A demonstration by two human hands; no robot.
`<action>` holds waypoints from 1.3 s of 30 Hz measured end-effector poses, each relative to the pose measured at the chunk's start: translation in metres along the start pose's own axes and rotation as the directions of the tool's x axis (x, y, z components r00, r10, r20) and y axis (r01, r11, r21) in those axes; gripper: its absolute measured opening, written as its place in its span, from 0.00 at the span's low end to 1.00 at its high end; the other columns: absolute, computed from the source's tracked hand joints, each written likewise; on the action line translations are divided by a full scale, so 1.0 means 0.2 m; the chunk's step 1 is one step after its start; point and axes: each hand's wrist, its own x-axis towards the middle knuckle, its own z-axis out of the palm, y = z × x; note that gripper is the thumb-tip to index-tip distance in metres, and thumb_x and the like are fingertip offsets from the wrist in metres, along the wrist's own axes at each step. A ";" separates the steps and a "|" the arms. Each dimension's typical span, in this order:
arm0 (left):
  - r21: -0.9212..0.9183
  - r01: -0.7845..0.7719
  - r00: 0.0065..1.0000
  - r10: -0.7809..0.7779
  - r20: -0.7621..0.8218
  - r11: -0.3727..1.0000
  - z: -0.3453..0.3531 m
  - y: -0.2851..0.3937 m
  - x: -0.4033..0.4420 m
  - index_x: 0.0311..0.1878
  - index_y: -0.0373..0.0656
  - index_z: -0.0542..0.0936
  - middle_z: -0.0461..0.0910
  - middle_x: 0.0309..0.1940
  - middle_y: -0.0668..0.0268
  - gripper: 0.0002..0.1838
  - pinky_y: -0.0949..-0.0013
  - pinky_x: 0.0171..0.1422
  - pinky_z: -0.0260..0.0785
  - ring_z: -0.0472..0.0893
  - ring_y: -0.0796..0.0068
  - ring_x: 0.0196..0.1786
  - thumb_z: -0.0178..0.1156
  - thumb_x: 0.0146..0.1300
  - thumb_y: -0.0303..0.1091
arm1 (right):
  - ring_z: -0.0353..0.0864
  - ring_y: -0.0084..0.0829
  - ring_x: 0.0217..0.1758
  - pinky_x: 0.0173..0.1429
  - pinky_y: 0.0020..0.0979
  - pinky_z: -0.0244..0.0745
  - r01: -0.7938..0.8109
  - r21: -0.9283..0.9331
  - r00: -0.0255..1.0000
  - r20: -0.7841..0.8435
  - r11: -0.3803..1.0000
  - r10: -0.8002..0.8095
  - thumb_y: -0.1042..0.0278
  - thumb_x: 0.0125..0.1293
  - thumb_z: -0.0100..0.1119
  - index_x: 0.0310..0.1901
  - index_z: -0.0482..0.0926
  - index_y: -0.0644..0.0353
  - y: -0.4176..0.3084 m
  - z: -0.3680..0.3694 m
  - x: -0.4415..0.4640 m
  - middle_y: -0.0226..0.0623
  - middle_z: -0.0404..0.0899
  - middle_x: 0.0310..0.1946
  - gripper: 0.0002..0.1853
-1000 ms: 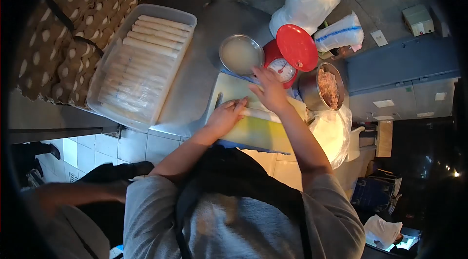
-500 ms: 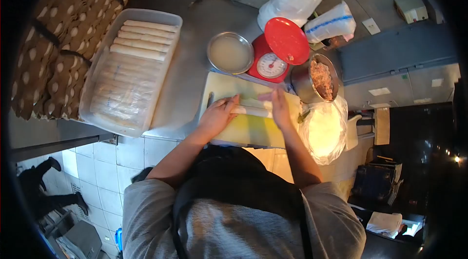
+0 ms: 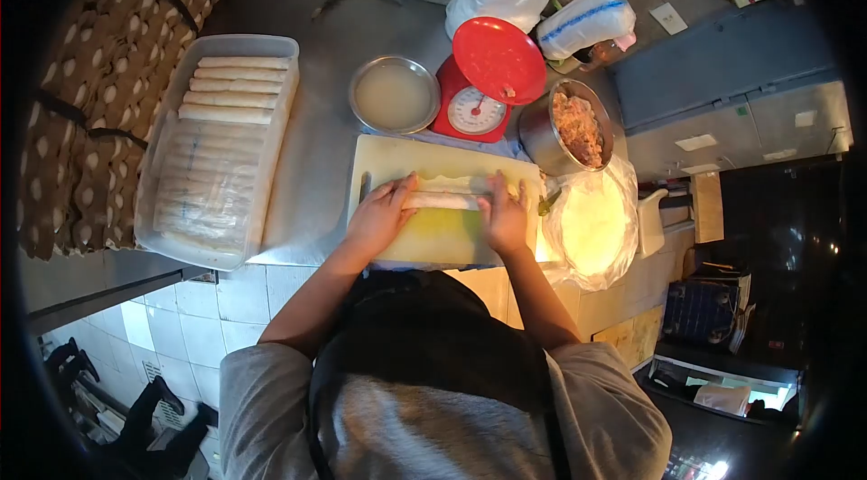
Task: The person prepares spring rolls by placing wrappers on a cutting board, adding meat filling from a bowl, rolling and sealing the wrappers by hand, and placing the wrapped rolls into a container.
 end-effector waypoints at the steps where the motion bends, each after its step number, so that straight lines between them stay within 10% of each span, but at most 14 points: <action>1: 0.002 -0.004 1.000 0.004 -0.004 1.000 0.00 0.00 0.00 0.68 0.43 0.64 0.77 0.55 0.55 0.34 0.60 0.64 0.67 0.75 0.58 0.59 0.63 0.60 0.38 | 0.75 0.43 0.62 0.76 0.52 0.43 0.022 0.013 0.999 0.033 1.000 -0.022 0.58 0.69 0.51 0.70 0.54 0.65 0.00 0.00 0.00 0.45 0.77 0.57 0.33; 6: -0.015 -0.010 1.000 0.010 -0.008 1.000 0.01 -0.01 0.00 0.68 0.43 0.64 0.76 0.55 0.56 0.34 0.60 0.64 0.67 0.75 0.58 0.59 0.63 0.59 0.37 | 0.81 0.41 0.53 0.75 0.53 0.47 0.277 0.207 0.958 0.015 0.938 -0.286 0.60 0.69 0.52 0.68 0.57 0.66 -0.17 0.07 0.07 0.43 0.82 0.50 0.31; 10: 0.002 -0.016 1.000 0.017 -0.024 1.000 -0.02 0.01 0.00 0.68 0.43 0.64 0.77 0.55 0.59 0.33 0.59 0.63 0.68 0.76 0.57 0.58 0.63 0.59 0.34 | 0.81 0.41 0.54 0.74 0.51 0.51 0.101 0.106 0.991 0.074 0.989 -0.109 0.62 0.69 0.52 0.69 0.56 0.63 -0.09 -0.01 0.17 0.42 0.81 0.51 0.31; 16: -0.058 -0.036 0.998 0.033 -0.044 0.998 -0.06 0.01 0.00 0.66 0.43 0.65 0.79 0.51 0.57 0.33 0.58 0.62 0.68 0.77 0.57 0.55 0.64 0.57 0.34 | 0.81 0.47 0.52 0.73 0.50 0.54 0.457 0.274 0.889 -0.127 0.846 -0.440 0.59 0.70 0.50 0.67 0.57 0.65 -0.50 0.05 0.63 0.49 0.82 0.46 0.30; 19: -0.104 -0.007 0.997 -0.001 -0.073 0.995 -0.08 0.02 -0.02 0.66 0.43 0.65 0.79 0.49 0.59 0.34 0.58 0.61 0.68 0.78 0.58 0.53 0.66 0.55 0.34 | 0.78 0.51 0.55 0.70 0.45 0.60 0.242 0.115 0.910 0.318 0.963 -0.266 0.55 0.73 0.45 0.67 0.59 0.63 -0.61 0.06 0.78 0.52 0.80 0.49 0.27; 25: -0.145 0.063 0.989 -0.081 -0.121 0.987 -0.08 0.01 -0.02 0.68 0.44 0.62 0.80 0.45 0.63 0.40 0.60 0.60 0.69 0.78 0.60 0.51 0.69 0.52 0.34 | 0.82 0.46 0.49 0.57 0.41 0.73 0.115 0.655 0.990 -0.016 0.747 -0.138 0.54 0.75 0.43 0.63 0.67 0.60 -0.45 -0.04 0.57 0.47 0.84 0.42 0.23; 29: -0.228 0.154 0.980 -0.178 -0.088 0.961 -0.07 0.00 -0.02 0.70 0.45 0.61 0.81 0.44 0.65 0.44 0.60 0.60 0.70 0.78 0.62 0.51 0.72 0.49 0.34 | 0.81 0.43 0.54 0.64 0.42 0.67 -0.013 0.567 0.982 0.162 0.824 -0.097 0.54 0.73 0.46 0.65 0.63 0.63 -0.37 0.11 0.21 0.50 0.79 0.53 0.26; 33: -0.252 0.148 0.979 -0.178 -0.102 0.956 -0.06 -0.01 -0.02 0.70 0.47 0.61 0.82 0.43 0.67 0.46 0.61 0.59 0.71 0.79 0.63 0.51 0.73 0.47 0.33 | 0.80 0.46 0.55 0.77 0.54 0.40 0.262 0.108 0.944 0.177 0.959 -0.278 0.52 0.68 0.53 0.65 0.61 0.69 -0.41 0.15 0.10 0.50 0.75 0.59 0.32; 39: -0.228 0.101 0.979 -0.137 -0.149 0.968 -0.03 -0.02 -0.01 0.68 0.47 0.63 0.83 0.42 0.69 0.44 0.61 0.58 0.71 0.79 0.63 0.50 0.73 0.47 0.34 | 0.83 0.44 0.50 0.76 0.52 0.45 0.120 -0.078 0.992 -0.038 0.990 -0.123 0.54 0.67 0.55 0.64 0.64 0.67 -0.09 0.05 0.00 0.49 0.78 0.55 0.31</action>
